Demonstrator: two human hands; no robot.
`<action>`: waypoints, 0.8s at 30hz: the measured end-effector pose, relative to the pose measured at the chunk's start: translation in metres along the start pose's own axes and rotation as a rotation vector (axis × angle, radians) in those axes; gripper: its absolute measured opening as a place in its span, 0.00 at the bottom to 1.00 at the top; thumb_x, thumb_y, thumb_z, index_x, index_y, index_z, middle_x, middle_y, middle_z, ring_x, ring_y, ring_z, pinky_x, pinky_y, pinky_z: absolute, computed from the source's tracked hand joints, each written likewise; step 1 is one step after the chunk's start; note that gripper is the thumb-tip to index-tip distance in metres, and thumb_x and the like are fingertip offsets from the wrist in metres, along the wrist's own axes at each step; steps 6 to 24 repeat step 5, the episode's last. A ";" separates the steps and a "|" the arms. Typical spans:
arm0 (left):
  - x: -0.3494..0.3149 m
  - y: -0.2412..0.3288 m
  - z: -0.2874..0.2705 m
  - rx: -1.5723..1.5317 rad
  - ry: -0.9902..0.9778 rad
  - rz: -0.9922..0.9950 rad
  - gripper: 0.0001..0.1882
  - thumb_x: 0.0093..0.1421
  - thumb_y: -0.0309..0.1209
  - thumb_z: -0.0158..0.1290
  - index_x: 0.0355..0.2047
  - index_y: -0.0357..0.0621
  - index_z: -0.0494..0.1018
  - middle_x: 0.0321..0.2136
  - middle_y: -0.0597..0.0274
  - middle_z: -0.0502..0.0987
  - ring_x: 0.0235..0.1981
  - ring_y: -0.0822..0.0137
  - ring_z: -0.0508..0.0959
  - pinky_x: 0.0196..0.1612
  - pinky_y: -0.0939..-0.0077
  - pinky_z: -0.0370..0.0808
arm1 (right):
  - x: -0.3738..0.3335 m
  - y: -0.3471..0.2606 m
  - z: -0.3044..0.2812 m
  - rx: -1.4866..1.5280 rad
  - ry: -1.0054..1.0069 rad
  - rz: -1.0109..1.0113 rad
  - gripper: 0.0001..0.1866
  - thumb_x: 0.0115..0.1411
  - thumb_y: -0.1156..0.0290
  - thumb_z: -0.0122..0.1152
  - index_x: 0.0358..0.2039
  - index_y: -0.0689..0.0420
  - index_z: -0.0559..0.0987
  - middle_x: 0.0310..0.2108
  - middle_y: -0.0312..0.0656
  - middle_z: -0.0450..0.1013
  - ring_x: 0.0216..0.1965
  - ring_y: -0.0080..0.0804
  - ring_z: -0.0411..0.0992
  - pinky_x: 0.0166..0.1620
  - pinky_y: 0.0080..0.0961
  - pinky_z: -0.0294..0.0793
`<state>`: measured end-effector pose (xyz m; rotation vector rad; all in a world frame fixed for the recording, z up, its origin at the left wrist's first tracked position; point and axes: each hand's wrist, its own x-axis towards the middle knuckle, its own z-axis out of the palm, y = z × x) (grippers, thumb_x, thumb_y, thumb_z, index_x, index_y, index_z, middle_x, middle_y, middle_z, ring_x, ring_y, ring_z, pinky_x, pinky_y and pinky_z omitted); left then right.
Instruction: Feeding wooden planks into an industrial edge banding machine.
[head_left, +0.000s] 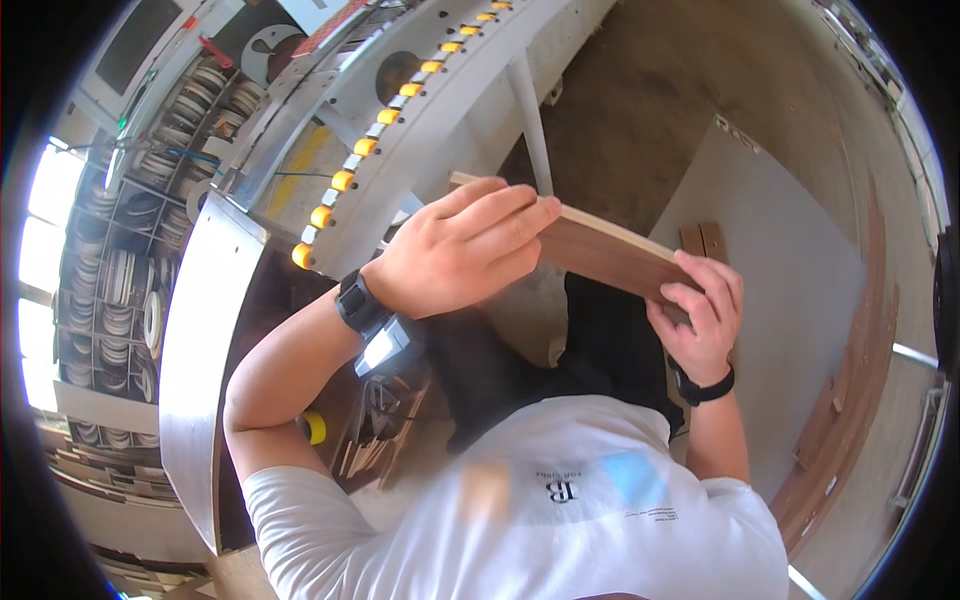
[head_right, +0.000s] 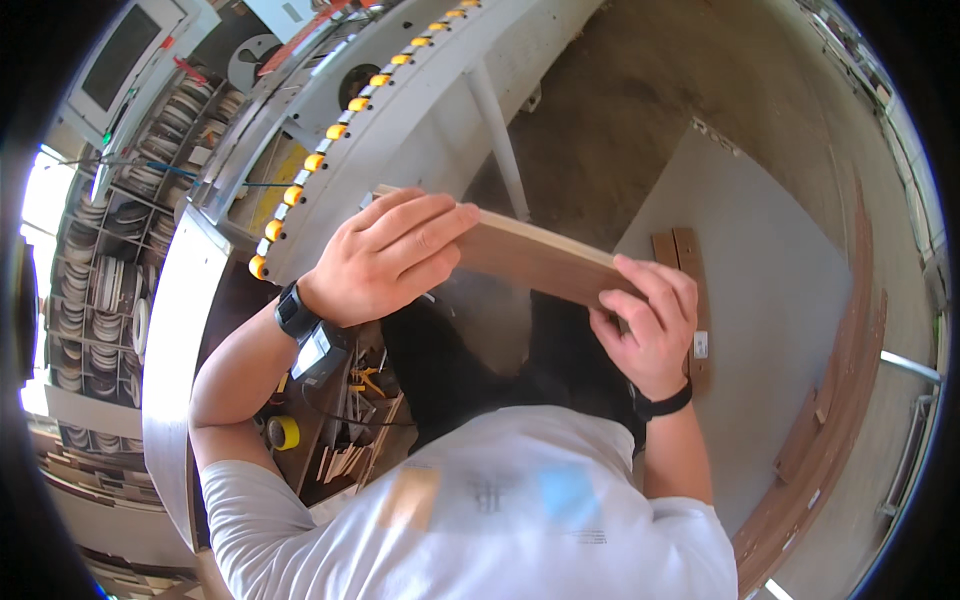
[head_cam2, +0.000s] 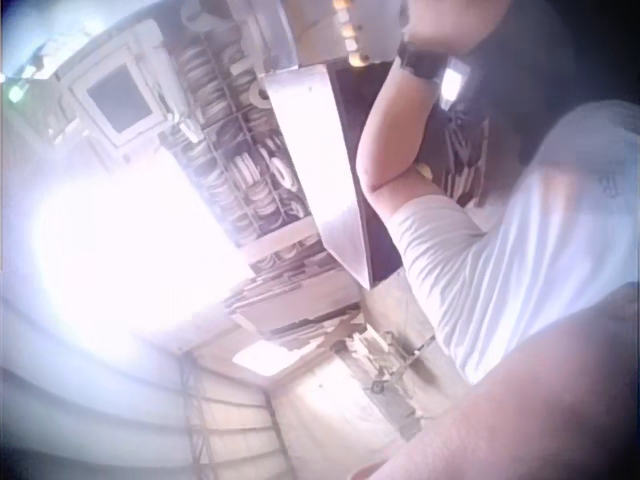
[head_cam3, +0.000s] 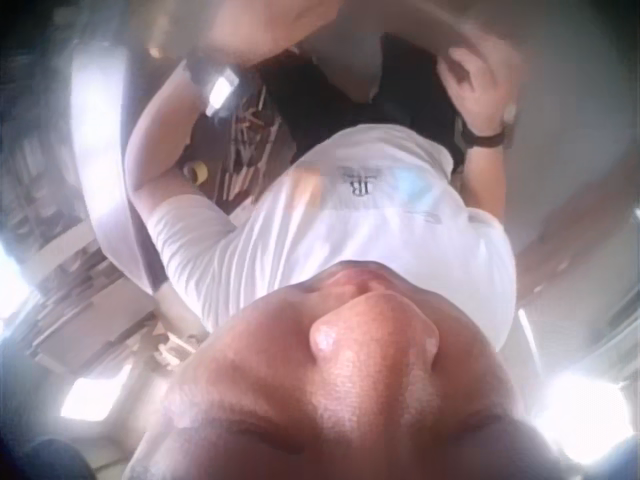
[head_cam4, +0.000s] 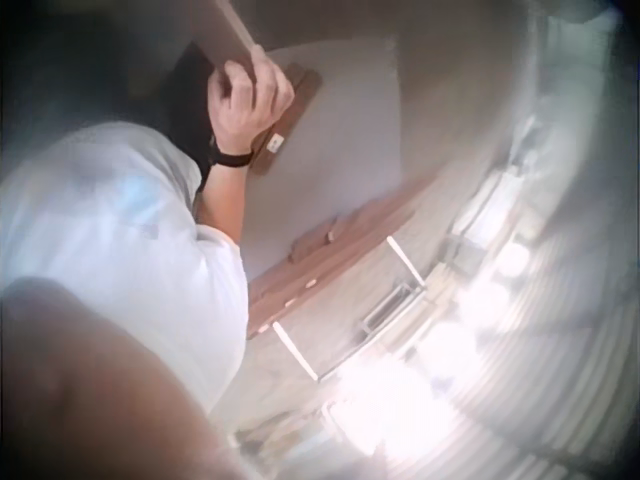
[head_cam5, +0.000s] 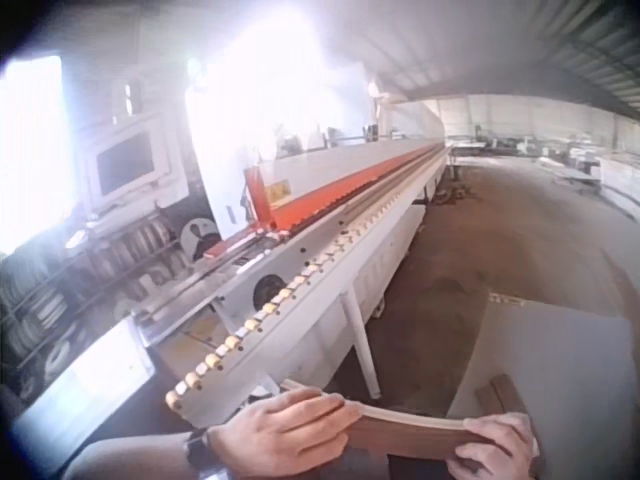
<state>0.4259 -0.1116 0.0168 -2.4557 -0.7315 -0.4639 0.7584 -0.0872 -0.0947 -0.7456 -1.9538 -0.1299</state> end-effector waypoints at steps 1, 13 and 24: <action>-0.002 -0.003 -0.002 -0.022 -0.005 -0.007 0.08 0.55 0.28 0.65 0.35 0.43 0.79 0.61 0.57 0.79 0.57 0.57 0.80 0.58 0.59 0.81 | 0.002 -0.001 0.000 -0.009 -0.012 -0.013 0.25 0.38 0.80 0.82 0.36 0.48 0.79 0.54 0.38 0.82 0.50 0.44 0.78 0.52 0.41 0.77; -0.011 -0.009 -0.021 -0.004 -0.077 -0.055 0.10 0.53 0.29 0.65 0.36 0.44 0.79 0.61 0.54 0.78 0.59 0.55 0.78 0.59 0.60 0.80 | 0.006 0.007 0.003 0.018 -0.059 0.106 0.30 0.41 0.76 0.84 0.45 0.46 0.80 0.57 0.41 0.82 0.53 0.47 0.78 0.58 0.43 0.76; -0.011 -0.009 -0.021 -0.004 -0.077 -0.055 0.10 0.53 0.29 0.65 0.36 0.44 0.79 0.61 0.54 0.78 0.59 0.55 0.78 0.59 0.60 0.80 | 0.006 0.007 0.003 0.018 -0.059 0.106 0.30 0.41 0.76 0.84 0.45 0.46 0.80 0.57 0.41 0.82 0.53 0.47 0.78 0.58 0.43 0.76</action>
